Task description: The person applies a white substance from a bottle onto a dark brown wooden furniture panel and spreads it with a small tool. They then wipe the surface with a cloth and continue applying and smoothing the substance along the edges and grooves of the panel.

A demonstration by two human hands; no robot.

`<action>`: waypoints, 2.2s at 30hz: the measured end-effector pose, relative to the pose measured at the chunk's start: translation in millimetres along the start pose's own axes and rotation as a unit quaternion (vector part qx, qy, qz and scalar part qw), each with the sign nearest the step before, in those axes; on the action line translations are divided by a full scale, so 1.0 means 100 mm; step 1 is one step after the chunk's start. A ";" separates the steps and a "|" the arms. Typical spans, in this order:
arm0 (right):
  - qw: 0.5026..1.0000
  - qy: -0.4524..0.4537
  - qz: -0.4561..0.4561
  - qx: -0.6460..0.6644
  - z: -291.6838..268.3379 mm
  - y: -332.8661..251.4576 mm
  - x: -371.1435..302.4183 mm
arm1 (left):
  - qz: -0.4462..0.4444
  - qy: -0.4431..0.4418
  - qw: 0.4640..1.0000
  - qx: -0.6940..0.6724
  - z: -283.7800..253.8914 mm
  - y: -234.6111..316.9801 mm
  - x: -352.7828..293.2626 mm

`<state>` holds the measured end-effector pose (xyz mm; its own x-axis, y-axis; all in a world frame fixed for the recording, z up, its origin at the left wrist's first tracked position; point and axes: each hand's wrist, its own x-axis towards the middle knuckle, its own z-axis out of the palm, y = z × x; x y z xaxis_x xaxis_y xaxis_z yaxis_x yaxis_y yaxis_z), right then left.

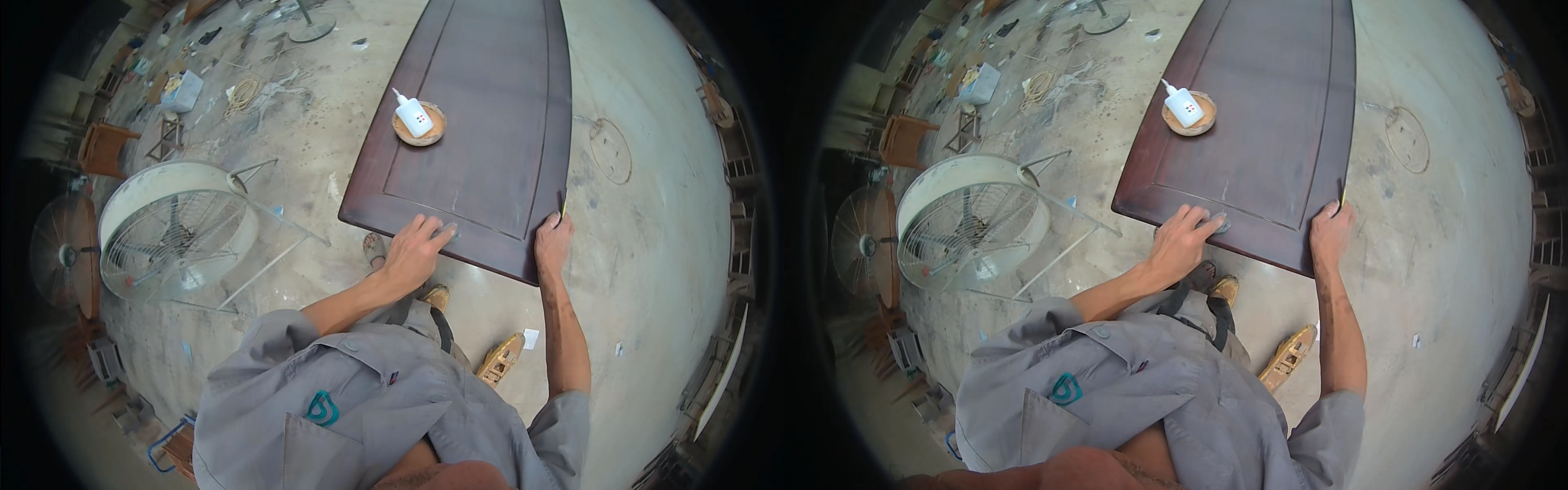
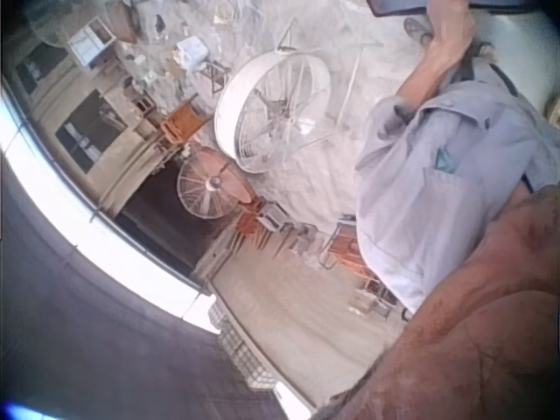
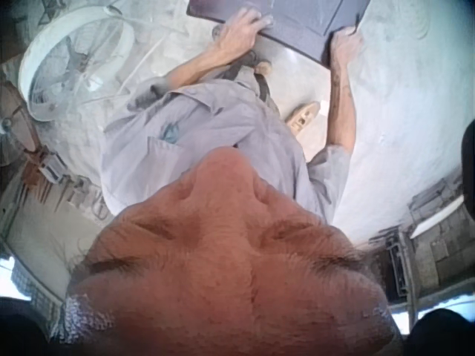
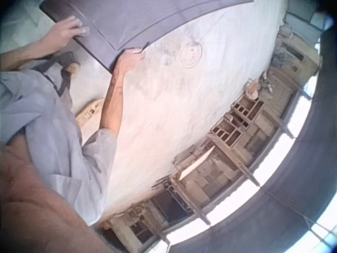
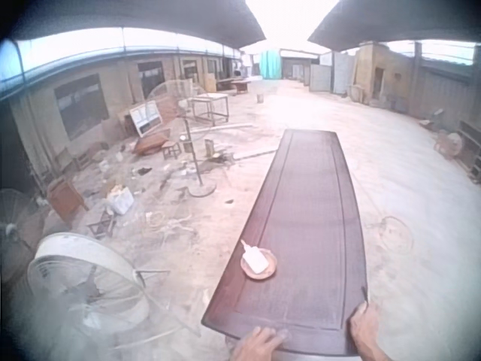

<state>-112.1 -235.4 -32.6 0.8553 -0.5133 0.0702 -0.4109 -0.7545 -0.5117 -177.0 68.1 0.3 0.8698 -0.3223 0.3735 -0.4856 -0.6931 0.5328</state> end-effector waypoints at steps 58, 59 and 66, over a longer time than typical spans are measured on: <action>0.937 0.185 0.231 -0.183 0.03 -0.43 -0.27 | 0.191 -0.076 0.979 0.019 0.61 -2.91 4.60; 0.939 0.181 0.233 -0.177 0.03 -0.45 -0.30 | 0.189 -0.074 0.979 0.028 0.65 -2.89 4.64; 0.933 0.195 0.243 -0.181 0.07 -0.37 -0.35 | 0.164 -0.044 0.984 0.059 0.90 -2.93 4.96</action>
<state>-124.5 -186.5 -22.3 0.3885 -0.8876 0.2474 -0.8605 -0.4455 -0.2470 404.8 53.4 -38.7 0.6744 -0.5926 0.4404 -0.7328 -0.6101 0.3012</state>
